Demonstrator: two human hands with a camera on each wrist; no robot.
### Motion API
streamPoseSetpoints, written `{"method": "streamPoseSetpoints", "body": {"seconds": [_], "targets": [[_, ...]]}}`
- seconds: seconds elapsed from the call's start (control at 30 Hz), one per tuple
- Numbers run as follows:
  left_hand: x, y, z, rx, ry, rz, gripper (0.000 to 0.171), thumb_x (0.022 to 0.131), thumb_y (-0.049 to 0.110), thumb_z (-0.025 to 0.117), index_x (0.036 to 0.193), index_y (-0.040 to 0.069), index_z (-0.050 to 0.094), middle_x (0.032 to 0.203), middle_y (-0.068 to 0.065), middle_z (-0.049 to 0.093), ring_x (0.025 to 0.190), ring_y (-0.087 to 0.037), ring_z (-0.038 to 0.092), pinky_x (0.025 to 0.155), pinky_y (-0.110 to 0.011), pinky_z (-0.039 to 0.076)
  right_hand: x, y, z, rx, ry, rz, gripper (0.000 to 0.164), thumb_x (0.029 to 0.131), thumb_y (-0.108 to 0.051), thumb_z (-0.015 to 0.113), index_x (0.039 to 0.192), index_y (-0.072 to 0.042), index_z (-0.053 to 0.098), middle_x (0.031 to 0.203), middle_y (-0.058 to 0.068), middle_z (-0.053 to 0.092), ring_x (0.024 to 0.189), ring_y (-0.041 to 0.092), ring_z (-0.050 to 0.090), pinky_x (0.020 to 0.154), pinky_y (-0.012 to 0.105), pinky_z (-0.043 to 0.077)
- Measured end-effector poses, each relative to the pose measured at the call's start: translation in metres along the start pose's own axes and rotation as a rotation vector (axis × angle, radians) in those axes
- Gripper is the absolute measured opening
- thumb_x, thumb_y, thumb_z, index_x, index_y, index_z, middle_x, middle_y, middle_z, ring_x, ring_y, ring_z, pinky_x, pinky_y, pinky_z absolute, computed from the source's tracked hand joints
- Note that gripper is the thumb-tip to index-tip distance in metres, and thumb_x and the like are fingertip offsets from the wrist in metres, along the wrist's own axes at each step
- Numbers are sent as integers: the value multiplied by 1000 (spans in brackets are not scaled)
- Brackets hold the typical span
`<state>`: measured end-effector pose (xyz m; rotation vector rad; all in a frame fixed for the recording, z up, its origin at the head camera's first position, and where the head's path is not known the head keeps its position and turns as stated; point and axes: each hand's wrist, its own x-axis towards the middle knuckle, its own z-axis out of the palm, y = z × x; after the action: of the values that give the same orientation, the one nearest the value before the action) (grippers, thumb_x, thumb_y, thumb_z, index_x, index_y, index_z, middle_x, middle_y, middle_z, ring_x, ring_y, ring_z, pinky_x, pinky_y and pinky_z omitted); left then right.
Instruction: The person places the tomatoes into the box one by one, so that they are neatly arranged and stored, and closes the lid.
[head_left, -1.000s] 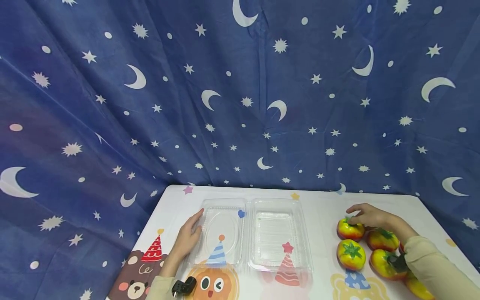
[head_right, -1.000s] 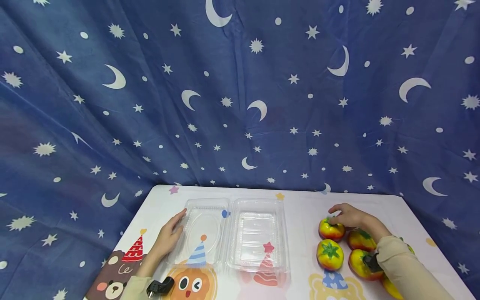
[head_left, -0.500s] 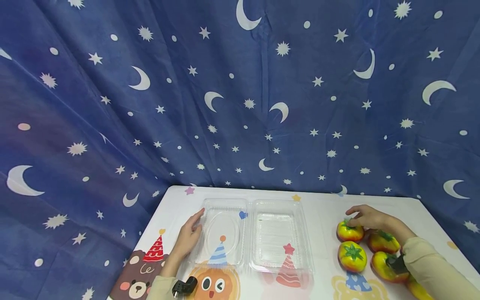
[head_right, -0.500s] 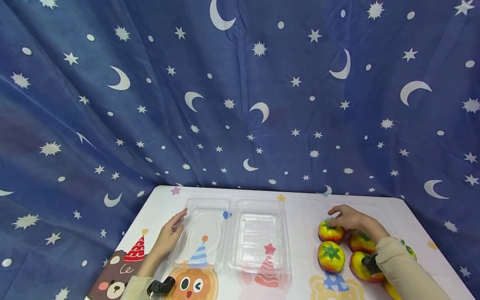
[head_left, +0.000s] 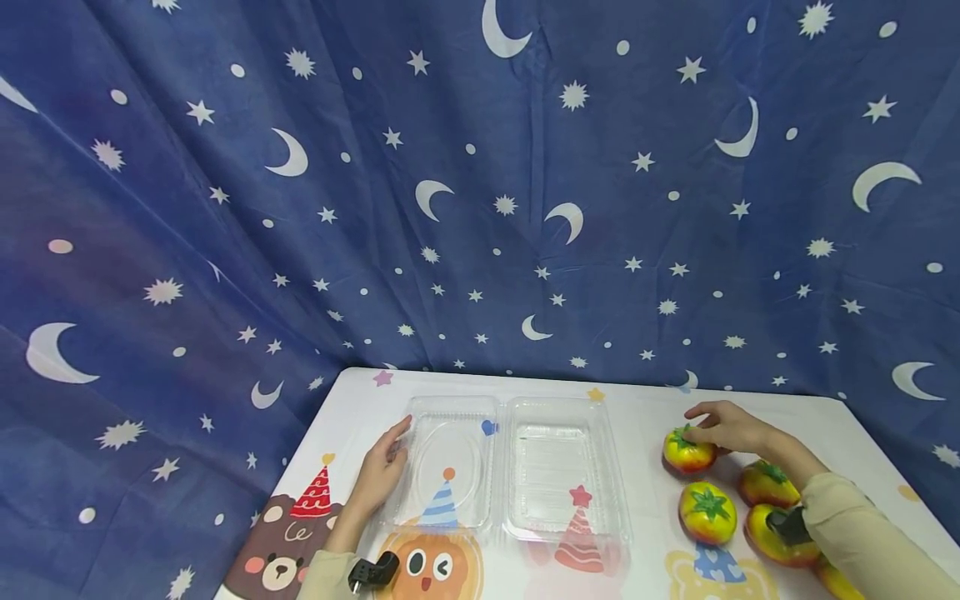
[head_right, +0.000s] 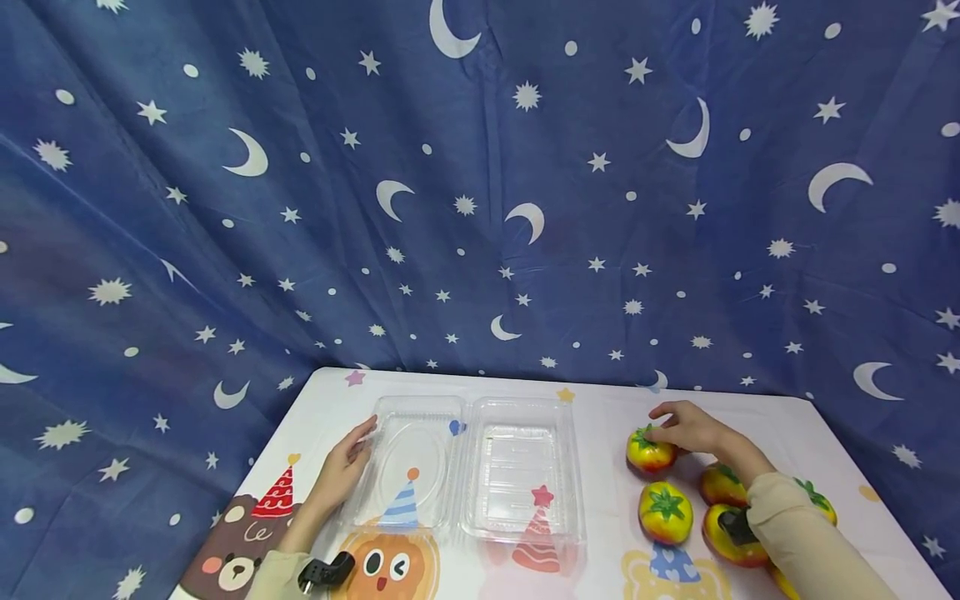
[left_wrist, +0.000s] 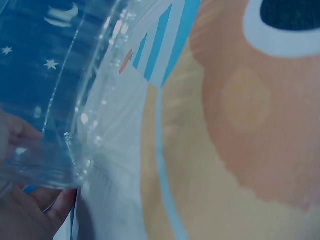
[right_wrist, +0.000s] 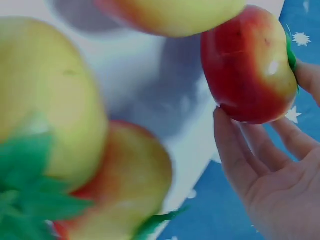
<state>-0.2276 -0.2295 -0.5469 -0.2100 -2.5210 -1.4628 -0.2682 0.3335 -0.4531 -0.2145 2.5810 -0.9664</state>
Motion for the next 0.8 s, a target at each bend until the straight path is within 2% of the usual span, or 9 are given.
{"method": "streamPoseSetpoints", "body": {"seconds": [0.1,0.27,0.43,0.6,0.8], "targets": [[0,0,1,-5,2,-1,53,94,-6,51,146,4,46,143,-23,50,123,-42,54,101,-53,46,0,-14,-2,-4,51,-66,55,91,-23,70,127,14,51,107,25,64,87,25,65,72,38,61],[0,-1,1,-13,9,3,53,94,-6,51,145,4,47,142,-22,51,123,-41,55,101,-53,46,6,-52,-1,-21,131,-172,53,91,-23,71,126,13,55,111,28,64,91,28,65,70,33,60],[0,-2,0,-20,8,5,52,94,-6,50,145,3,47,143,-23,50,123,-42,55,101,-53,46,19,-91,5,-37,178,-266,52,90,-25,72,126,10,58,115,25,64,94,30,65,75,34,60],[0,-2,0,-18,11,0,52,94,-6,51,145,2,47,142,-23,51,121,-41,56,100,-53,46,32,-122,19,-26,190,-360,52,87,-24,75,124,9,60,114,22,66,97,30,65,81,38,58],[0,-2,1,-18,19,-15,53,93,-5,51,145,2,46,141,-21,53,118,-39,59,99,-52,47,50,-143,47,4,169,-404,51,83,-21,79,121,9,62,106,18,68,89,23,63,77,31,57]]}}
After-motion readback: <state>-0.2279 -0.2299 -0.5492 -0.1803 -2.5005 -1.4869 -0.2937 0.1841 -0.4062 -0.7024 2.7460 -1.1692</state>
